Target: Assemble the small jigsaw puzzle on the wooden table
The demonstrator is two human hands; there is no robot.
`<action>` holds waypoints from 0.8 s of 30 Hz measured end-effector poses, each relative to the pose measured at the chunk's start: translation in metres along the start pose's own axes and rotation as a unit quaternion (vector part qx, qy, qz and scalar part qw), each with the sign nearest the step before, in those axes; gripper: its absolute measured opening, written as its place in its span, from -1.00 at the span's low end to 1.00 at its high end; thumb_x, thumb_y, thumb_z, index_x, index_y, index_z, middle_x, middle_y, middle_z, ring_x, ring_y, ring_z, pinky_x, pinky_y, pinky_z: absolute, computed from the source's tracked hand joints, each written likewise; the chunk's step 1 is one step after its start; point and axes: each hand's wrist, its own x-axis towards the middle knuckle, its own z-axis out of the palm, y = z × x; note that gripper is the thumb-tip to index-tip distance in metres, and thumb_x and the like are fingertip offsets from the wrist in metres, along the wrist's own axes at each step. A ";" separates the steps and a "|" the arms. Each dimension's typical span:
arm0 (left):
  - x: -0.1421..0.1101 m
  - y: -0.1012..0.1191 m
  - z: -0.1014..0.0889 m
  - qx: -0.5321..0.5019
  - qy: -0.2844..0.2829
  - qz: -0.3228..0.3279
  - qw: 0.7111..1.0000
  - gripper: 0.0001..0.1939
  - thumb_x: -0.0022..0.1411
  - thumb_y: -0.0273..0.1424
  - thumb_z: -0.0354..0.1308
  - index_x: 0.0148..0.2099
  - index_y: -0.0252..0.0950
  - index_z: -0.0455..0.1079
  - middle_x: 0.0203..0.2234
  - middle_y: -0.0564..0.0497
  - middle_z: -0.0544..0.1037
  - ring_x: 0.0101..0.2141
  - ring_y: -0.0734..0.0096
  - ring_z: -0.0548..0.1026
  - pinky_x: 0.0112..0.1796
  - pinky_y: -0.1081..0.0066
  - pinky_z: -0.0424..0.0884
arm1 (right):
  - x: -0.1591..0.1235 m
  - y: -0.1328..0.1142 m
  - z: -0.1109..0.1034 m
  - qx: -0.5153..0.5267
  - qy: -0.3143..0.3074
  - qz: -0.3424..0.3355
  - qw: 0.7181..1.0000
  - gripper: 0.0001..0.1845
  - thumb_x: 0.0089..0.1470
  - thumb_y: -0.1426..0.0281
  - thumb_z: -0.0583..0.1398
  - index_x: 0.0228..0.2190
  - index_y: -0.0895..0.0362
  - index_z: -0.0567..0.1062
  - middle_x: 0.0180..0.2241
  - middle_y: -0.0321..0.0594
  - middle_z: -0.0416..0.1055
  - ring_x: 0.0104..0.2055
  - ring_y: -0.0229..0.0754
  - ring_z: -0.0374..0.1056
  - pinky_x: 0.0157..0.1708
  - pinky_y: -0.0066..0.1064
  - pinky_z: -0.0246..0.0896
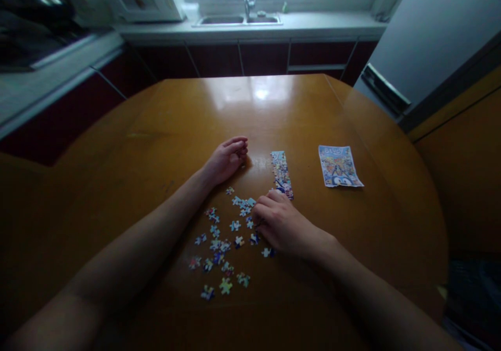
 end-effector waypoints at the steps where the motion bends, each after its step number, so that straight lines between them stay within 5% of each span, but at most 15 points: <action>1: 0.000 0.000 0.000 -0.001 0.001 0.000 1.000 -0.80 0.05 -0.53 0.30 -0.21 -0.38 0.48 -0.47 0.06 0.44 -0.44 0.58 0.39 -0.42 0.56 0.28 | 0.000 0.000 0.000 0.013 0.001 -0.005 1.000 -0.89 0.16 0.54 0.16 -0.31 0.09 0.41 -0.25 -0.20 0.44 -0.12 -0.09 0.24 -0.04 -0.22 0.15; 8: 0.000 0.001 0.002 0.001 0.005 -0.003 1.000 -0.84 0.08 -0.55 0.28 -0.23 -0.38 0.49 -0.47 0.04 0.44 -0.45 0.57 0.38 -0.44 0.54 0.27 | -0.002 0.003 -0.002 0.108 0.035 0.021 0.993 -0.89 0.14 0.54 0.16 -0.35 0.09 0.44 -0.37 -0.28 0.45 -0.32 -0.23 0.32 -0.24 -0.34 0.24; 13: -0.001 0.001 0.002 0.001 0.003 -0.002 1.000 -0.85 0.08 -0.56 0.27 -0.23 -0.37 0.50 -0.45 0.03 0.45 -0.44 0.57 0.38 -0.43 0.53 0.27 | -0.002 0.008 -0.004 0.167 0.124 0.074 0.975 -0.90 0.17 0.46 0.16 -0.27 0.10 0.49 -0.34 -0.24 0.48 -0.32 -0.21 0.37 -0.31 -0.34 0.30; 16: 0.000 0.000 0.002 0.004 0.008 0.001 1.000 -0.85 0.08 -0.56 0.26 -0.24 -0.37 0.50 -0.46 0.03 0.44 -0.45 0.56 0.36 -0.43 0.53 0.26 | 0.000 0.017 -0.009 0.198 0.240 0.121 0.943 -0.77 0.16 0.39 0.22 -0.11 0.09 0.49 -0.33 -0.21 0.49 -0.31 -0.16 0.42 -0.29 -0.29 0.36; 19: 0.001 0.000 0.001 0.005 0.006 -0.001 1.000 -0.85 0.08 -0.56 0.27 -0.23 -0.38 0.50 -0.47 0.03 0.43 -0.45 0.57 0.37 -0.43 0.54 0.28 | 0.001 0.029 -0.018 0.209 0.354 0.169 0.896 -0.83 0.12 0.35 0.27 -0.22 0.11 0.54 -0.34 -0.17 0.52 -0.32 -0.13 0.46 -0.28 -0.24 0.39; 24: 0.002 0.001 0.000 0.011 0.010 -0.001 1.000 -0.86 0.07 -0.55 0.28 -0.25 -0.37 0.50 -0.49 0.03 0.43 -0.46 0.57 0.37 -0.44 0.54 0.30 | 0.003 0.041 -0.027 0.229 0.430 0.204 0.849 -0.90 0.09 0.36 0.27 -0.33 0.13 0.52 -0.39 -0.16 0.52 -0.35 -0.10 0.51 -0.32 -0.23 0.42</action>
